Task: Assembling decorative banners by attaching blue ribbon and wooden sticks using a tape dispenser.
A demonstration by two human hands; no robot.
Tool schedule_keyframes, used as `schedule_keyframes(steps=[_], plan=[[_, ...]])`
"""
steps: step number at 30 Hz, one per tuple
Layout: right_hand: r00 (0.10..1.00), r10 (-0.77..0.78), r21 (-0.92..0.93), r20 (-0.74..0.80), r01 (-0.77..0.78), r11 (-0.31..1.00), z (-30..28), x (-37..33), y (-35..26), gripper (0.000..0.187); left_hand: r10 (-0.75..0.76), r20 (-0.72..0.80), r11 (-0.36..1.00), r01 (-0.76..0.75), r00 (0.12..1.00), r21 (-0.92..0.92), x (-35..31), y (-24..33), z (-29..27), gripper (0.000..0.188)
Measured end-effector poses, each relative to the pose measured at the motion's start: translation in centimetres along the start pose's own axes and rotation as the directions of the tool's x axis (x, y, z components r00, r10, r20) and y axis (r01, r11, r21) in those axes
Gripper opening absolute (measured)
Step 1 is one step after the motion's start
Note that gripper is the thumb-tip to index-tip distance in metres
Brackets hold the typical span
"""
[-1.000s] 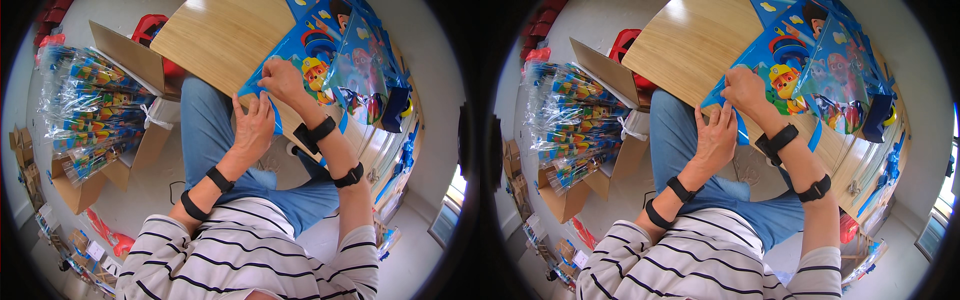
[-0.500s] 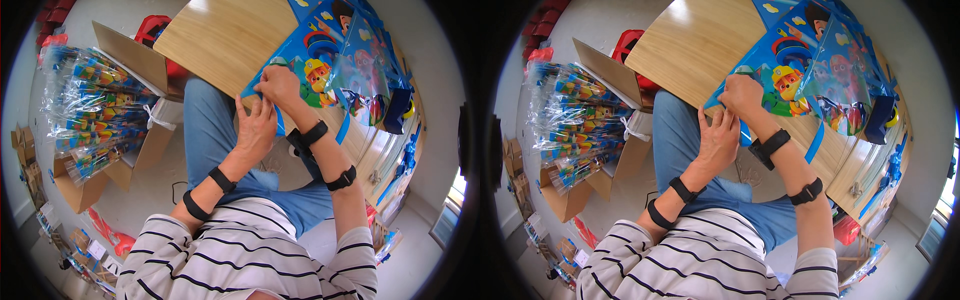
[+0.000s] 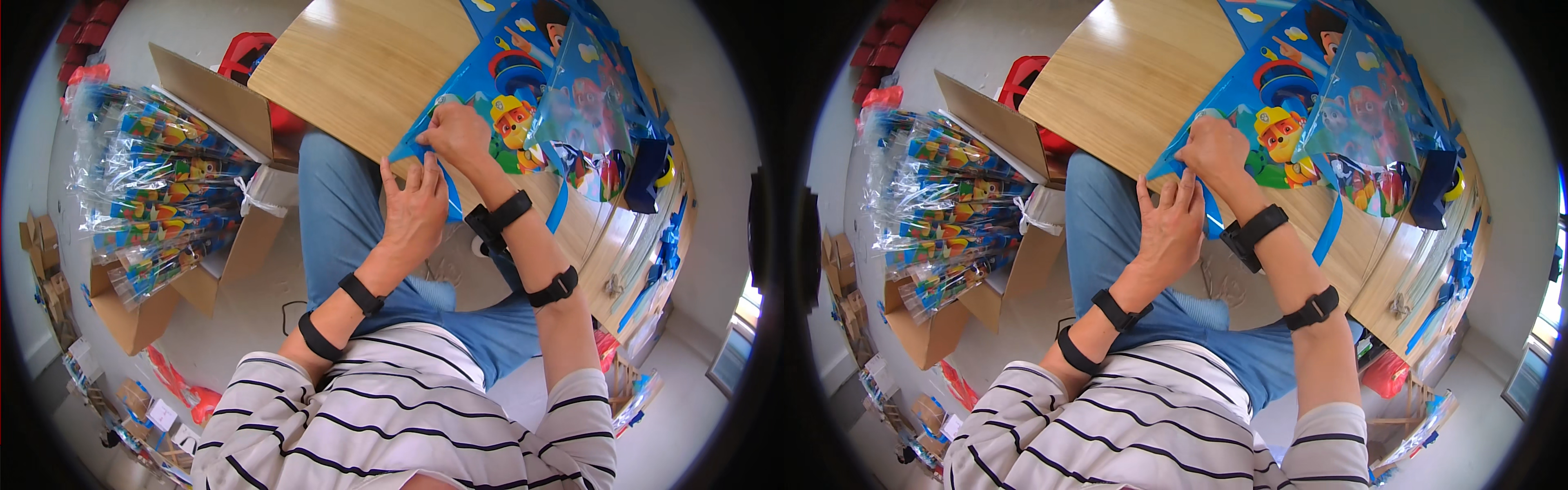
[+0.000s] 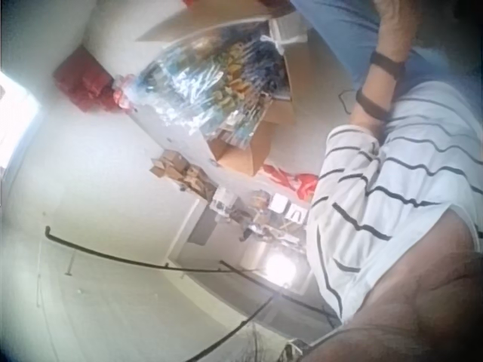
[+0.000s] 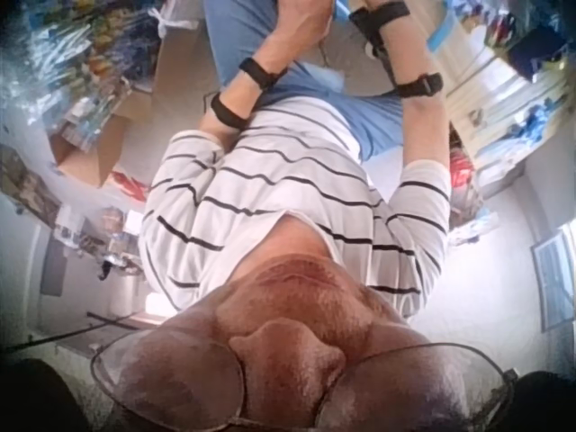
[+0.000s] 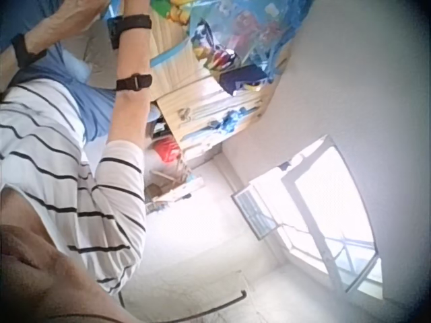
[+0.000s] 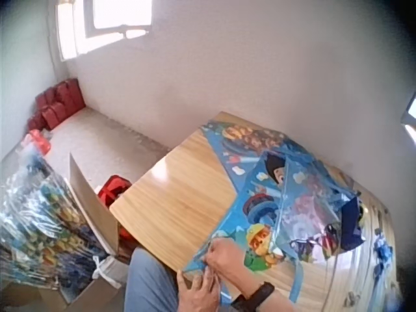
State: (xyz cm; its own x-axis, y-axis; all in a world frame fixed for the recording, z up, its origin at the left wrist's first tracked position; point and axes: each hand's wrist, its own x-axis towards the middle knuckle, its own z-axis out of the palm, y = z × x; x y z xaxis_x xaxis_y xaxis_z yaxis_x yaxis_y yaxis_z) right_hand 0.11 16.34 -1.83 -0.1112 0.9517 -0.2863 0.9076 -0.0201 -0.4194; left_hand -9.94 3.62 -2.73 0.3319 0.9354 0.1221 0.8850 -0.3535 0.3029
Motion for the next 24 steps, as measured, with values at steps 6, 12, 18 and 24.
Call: schedule_keyframes(steps=[6, 12, 18, 24], plan=[[0.997, 0.075, 0.087, -0.017, -0.073, 0.994, -0.3, 0.5, 0.1, 0.024, -0.009, -0.001, 1.0, 0.009, 1.0, 0.01, 0.3, 0.0, 0.1, 0.058], [0.99, 0.105, 0.126, -0.089, -0.094, 0.988, -0.5, 0.1, -0.1, 0.023, -0.01, -0.014, 1.0, 0.01, 1.0, 0.009, 0.1, -0.1, 0.2, 0.059], [0.966, 0.089, 0.108, -0.244, -0.065, 0.992, 0.4, -0.3, 1.1, 0.022, -0.007, 0.009, 1.0, 0.007, 1.0, 0.006, 0.1, -0.1, 0.0, 0.064], [0.971, 0.101, 0.129, -0.216, -0.074, 0.989, -0.4, -2.1, 2.2, 0.029, -0.019, 0.077, 1.0, 0.019, 0.997, 0.002, 0.4, 0.1, -0.3, 0.075]])
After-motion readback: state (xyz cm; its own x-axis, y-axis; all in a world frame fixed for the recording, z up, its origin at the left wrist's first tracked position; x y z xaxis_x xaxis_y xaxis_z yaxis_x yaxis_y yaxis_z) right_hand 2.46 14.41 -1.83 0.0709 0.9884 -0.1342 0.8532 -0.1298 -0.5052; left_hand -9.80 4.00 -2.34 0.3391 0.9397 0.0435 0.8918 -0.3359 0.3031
